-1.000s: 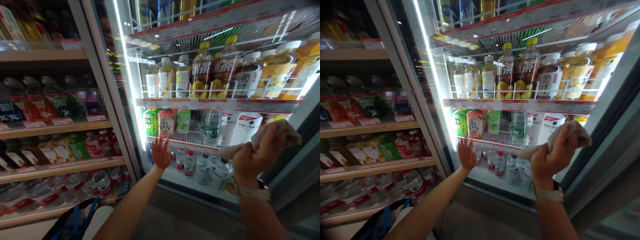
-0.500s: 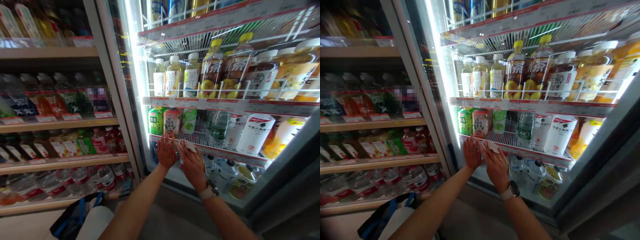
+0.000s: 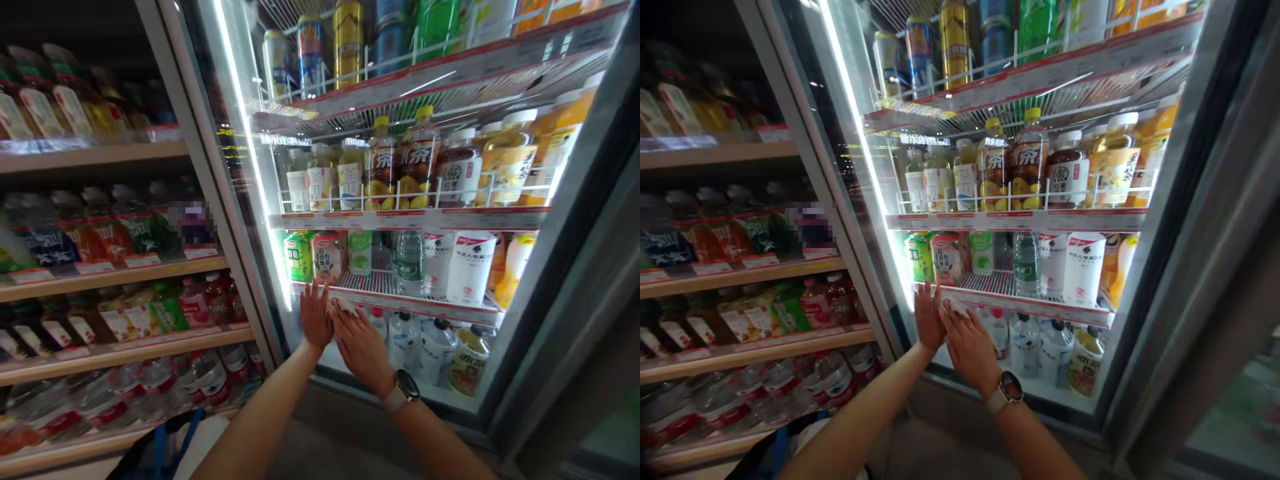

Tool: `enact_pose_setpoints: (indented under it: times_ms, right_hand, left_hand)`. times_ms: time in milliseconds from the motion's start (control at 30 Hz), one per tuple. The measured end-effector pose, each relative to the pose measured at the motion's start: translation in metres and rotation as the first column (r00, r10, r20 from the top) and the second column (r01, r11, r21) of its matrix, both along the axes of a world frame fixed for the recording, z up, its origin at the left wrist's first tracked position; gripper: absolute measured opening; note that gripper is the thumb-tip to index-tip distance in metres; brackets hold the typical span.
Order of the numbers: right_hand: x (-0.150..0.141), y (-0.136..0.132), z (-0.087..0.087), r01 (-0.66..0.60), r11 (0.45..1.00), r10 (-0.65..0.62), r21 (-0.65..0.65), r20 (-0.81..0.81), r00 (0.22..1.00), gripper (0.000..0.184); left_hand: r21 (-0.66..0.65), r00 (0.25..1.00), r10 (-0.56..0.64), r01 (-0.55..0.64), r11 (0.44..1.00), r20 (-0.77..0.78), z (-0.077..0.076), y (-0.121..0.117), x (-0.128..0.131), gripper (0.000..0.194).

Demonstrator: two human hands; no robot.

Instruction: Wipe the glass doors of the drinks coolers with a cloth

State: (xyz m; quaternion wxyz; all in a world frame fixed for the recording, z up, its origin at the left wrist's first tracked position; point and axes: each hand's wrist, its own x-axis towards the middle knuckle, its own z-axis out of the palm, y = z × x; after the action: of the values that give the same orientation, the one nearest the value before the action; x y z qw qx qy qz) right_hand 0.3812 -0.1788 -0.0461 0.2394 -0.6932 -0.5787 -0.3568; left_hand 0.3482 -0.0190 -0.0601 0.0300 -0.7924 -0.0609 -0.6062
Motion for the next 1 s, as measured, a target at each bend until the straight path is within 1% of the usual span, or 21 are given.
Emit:
enact_pose_setpoints:
  times_ms: [67,167,233,300,333,367,400,467,500,533,633,733,767,800,833,867,900,933,1000]
  right_hand:
    - [0.003,-0.001,-0.001,-0.001,1.0,0.001,0.025,0.019,1.0,0.071]
    - [0.006,0.0,-0.003,-0.007,0.999,0.006,0.048,0.032,0.999,0.076]
    - [0.008,0.001,-0.005,-0.014,0.998,0.013,0.066,0.012,1.0,0.076]
    - [0.008,0.002,-0.007,-0.035,0.994,0.036,0.102,-0.011,0.999,0.076]
    - [0.008,0.003,-0.008,-0.049,0.992,0.052,0.119,-0.025,0.998,0.076]
    - [0.008,0.003,-0.009,-0.062,0.988,0.068,0.141,-0.037,0.997,0.076]
    - [0.007,0.004,-0.01,-0.072,0.984,0.082,0.165,-0.05,0.995,0.077]
    - [0.006,0.004,-0.008,-0.092,0.972,0.112,0.217,-0.083,0.99,0.077]
    - [0.006,0.004,-0.006,-0.105,0.963,0.134,0.247,-0.104,0.986,0.076]
    - [0.004,0.003,-0.002,-0.119,0.952,0.16,0.282,-0.127,0.979,0.075]
    - [-0.001,-0.003,0.016,-0.138,0.906,0.238,0.399,-0.213,0.948,0.065]
    - [-0.008,-0.01,0.035,-0.07,0.85,0.26,0.522,-0.3,0.918,0.054]
    - [-0.011,-0.013,0.041,-0.04,0.832,0.264,0.554,-0.33,0.906,0.051]
    - [-0.014,-0.015,0.045,-0.011,0.815,0.271,0.579,-0.365,0.891,0.048]
    - [-0.017,-0.017,0.049,0.01,0.805,0.287,0.593,-0.405,0.868,0.045]
    - [-0.019,-0.019,0.052,0.021,0.805,0.31,0.593,-0.45,0.837,0.043]
    - [-0.021,-0.021,0.055,0.024,0.812,0.335,0.583,-0.499,0.799,0.042]
    - [-0.022,-0.022,0.057,0.019,0.824,0.359,0.566,-0.548,0.755,0.041]
    - [-0.023,-0.025,0.061,-0.008,0.851,0.395,0.526,-0.63,0.668,0.041]
  left_hand:
    - [-0.057,0.998,-0.054,0.051,0.997,-0.045,0.008,-0.011,-0.012,0.052]
    - [-0.212,0.989,-0.124,0.106,0.971,-0.076,0.013,-0.032,-0.031,0.049]
    - [-0.34,0.981,-0.182,0.149,0.928,-0.066,0.009,-0.046,-0.041,0.047]
    - [-0.476,0.964,-0.262,0.21,0.854,-0.044,0.004,-0.057,-0.046,0.046]
    - [-0.55,0.951,-0.308,0.243,0.799,-0.027,0.002,-0.061,-0.046,0.047]
    - [-0.624,0.935,-0.356,0.276,0.731,-0.003,0.002,-0.064,-0.045,0.048]
    - [-0.693,0.914,-0.405,0.309,0.652,0.026,0.003,-0.066,-0.043,0.048]
    - [-0.803,0.861,-0.501,0.357,0.477,0.085,0.011,-0.069,-0.04,0.042]
    - [-0.841,0.834,-0.542,0.367,0.398,0.107,0.018,-0.069,-0.039,0.038]
    - [-0.866,0.809,-0.574,0.372,0.333,0.127,0.025,-0.069,-0.038,0.036]
    - [-0.907,0.763,-0.614,0.382,0.178,0.2,0.047,-0.07,-0.042,0.044]
    - [-0.923,0.725,-0.619,0.384,0.0,0.302,0.064,-0.073,-0.05,0.057]
    - [-0.921,0.713,-0.616,0.387,-0.052,0.335,0.068,-0.074,-0.053,0.06]
    - [-0.916,0.703,-0.613,0.392,-0.088,0.36,0.071,-0.076,-0.056,0.061]
    - [-0.91,0.697,-0.612,0.401,-0.1,0.374,0.074,-0.077,-0.058,0.061]
    - [-0.908,0.697,-0.612,0.411,-0.086,0.374,0.076,-0.078,-0.061,0.059]
    - [-0.909,0.706,-0.613,0.414,-0.049,0.354,0.079,-0.079,-0.064,0.057]
    - [-0.915,0.724,-0.614,0.404,0.009,0.314,0.081,-0.079,-0.068,0.053]
    - [-0.92,0.769,-0.607,0.361,0.153,0.2,0.085,-0.079,-0.074,0.046]
